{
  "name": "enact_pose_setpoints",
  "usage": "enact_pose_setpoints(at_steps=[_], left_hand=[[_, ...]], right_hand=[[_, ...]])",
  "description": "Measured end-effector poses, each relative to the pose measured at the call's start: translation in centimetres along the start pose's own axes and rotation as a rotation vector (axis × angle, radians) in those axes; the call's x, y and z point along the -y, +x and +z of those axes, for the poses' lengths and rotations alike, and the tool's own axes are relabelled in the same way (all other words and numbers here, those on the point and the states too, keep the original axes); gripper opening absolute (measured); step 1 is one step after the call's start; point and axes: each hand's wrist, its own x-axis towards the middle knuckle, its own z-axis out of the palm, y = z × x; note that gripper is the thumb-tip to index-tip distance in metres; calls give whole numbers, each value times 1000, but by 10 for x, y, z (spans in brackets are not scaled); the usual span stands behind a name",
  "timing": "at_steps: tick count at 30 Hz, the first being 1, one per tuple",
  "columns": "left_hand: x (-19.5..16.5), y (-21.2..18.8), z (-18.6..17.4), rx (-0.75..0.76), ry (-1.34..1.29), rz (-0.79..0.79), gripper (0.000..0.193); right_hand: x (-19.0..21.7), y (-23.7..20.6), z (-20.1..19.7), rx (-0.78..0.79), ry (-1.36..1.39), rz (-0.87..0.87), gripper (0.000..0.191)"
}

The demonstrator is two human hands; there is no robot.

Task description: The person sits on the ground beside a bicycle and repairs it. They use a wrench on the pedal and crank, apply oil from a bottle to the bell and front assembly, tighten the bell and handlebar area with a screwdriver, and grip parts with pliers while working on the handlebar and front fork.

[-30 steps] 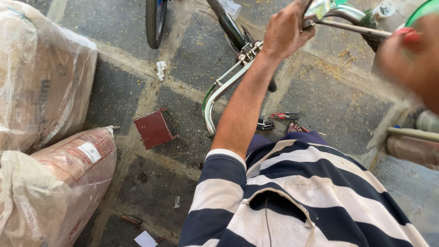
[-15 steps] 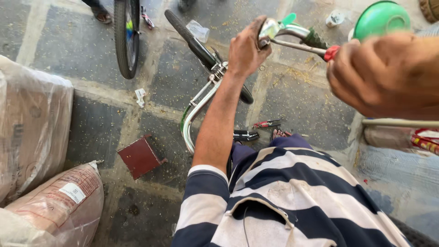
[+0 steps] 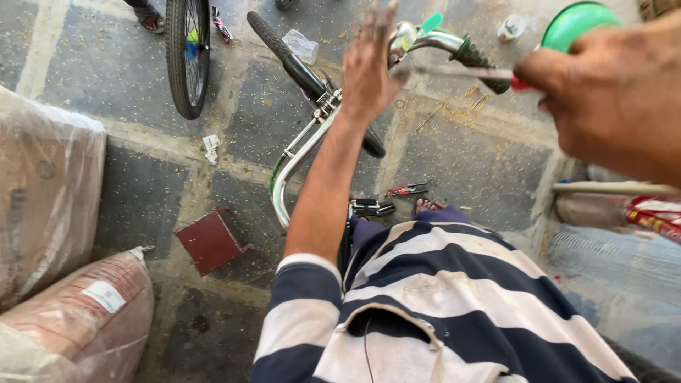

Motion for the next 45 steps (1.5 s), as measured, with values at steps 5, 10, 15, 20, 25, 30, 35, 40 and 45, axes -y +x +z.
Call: enact_pose_setpoints(at_steps=[5,10,15,20,25,30,35,40,45], left_hand=[[-36,-40,-14,-39,260,590,108],[-66,-100,-51,404,158,303,106],[-92,-138,-67,185,-219,-98,33],[-106,-193,-107,-78,-183,-560,21],[-90,-248,-149,-428,327,-495,18],[-74,-265,-128,-447,611,-502,17],[-70,-271,-119,-430,730,-403,16],[-71,-270,-119,-443,700,-398,16],[-68,-273,-115,-425,737,-386,17]], right_hand=[[-7,-15,-8,-223,446,-162,36],[-7,-16,-18,192,234,-96,32],[-14,16,10,252,749,-226,54],[-20,119,84,-379,1303,-23,35],[2,209,152,-90,1686,6,35],[6,229,163,129,1920,-22,31],[9,229,148,204,1842,150,42],[5,223,145,188,1842,86,48],[3,224,140,237,1808,129,47]])
